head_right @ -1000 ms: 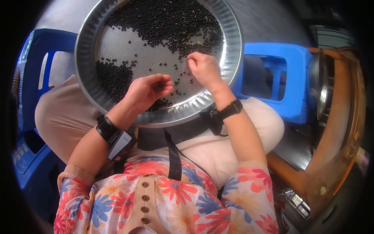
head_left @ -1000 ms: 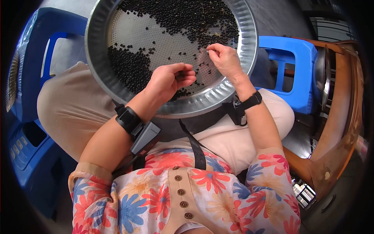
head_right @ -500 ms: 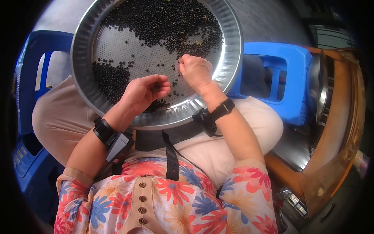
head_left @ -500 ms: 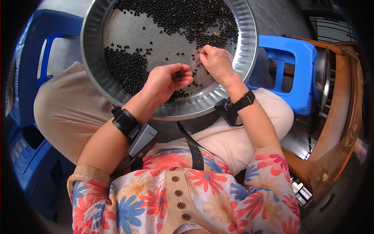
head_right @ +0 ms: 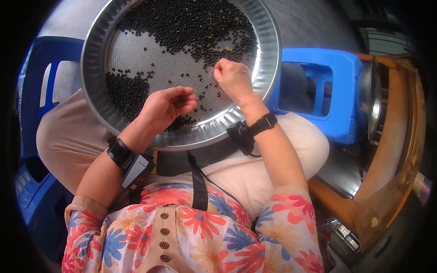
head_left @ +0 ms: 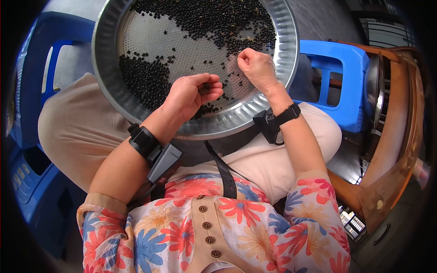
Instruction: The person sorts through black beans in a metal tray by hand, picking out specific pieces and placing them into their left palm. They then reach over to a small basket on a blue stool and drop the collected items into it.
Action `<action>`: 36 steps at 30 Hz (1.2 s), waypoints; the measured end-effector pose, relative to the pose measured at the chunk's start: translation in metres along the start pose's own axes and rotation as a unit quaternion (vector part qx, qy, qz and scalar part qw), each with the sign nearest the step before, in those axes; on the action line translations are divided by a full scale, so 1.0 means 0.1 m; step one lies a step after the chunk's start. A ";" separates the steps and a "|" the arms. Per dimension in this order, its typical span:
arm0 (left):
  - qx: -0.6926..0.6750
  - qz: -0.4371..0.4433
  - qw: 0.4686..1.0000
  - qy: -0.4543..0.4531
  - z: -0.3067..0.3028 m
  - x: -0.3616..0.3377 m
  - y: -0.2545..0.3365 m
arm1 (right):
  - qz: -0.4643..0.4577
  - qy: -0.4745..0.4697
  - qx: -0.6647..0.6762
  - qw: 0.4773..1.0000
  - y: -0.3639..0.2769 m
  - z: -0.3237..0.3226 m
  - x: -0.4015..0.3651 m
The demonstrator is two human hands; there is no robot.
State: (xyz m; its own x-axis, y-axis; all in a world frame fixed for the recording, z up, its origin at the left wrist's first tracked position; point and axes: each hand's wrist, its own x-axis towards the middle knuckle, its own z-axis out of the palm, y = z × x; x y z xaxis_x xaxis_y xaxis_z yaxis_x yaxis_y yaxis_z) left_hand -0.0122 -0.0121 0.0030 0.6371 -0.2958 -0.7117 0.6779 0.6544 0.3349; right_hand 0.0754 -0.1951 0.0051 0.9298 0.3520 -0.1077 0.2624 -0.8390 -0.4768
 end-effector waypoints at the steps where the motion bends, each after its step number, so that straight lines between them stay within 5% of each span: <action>1: -0.001 0.000 1.000 0.000 0.00 0.00 0.00 | 0.000 0.000 0.000 1.000 0.01 0.01 0.00; 6: 0.002 0.001 1.000 0.002 0.01 0.00 0.02 | -0.019 0.000 -0.100 0.995 0.02 0.06 0.03; 11: -0.025 0.006 1.000 0.007 -0.02 0.05 0.00 | -0.030 0.020 -0.042 0.998 0.04 0.09 0.04; 15: -0.017 0.007 1.000 0.013 -0.03 0.06 0.02 | 0.019 -0.037 0.074 0.996 -0.31 -0.06 -0.06; 18: -0.028 0.018 0.999 0.012 -0.01 0.04 0.01 | -0.066 -0.135 0.125 0.981 -0.47 -0.03 -0.18; 26: -0.033 0.019 0.999 0.004 -0.03 0.04 -0.01 | -0.048 0.004 0.079 0.996 -0.12 -0.02 -0.09; 28: -0.030 0.017 0.999 -0.002 -0.03 0.04 0.00 | 0.023 -0.058 0.050 0.997 -0.15 -0.01 -0.10; 36: -0.019 0.007 1.000 0.005 -0.01 0.02 0.00 | -0.030 -0.125 0.086 0.988 -0.18 0.03 -0.12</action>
State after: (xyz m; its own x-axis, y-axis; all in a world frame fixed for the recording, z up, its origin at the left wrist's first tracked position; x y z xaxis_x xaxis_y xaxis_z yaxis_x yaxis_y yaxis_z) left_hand -0.0115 -0.0118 0.0008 0.6423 -0.2790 -0.7138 0.6541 0.6850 0.3208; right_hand 0.0590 -0.1829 0.0127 0.8152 0.5088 -0.2766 0.2472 -0.7376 -0.6284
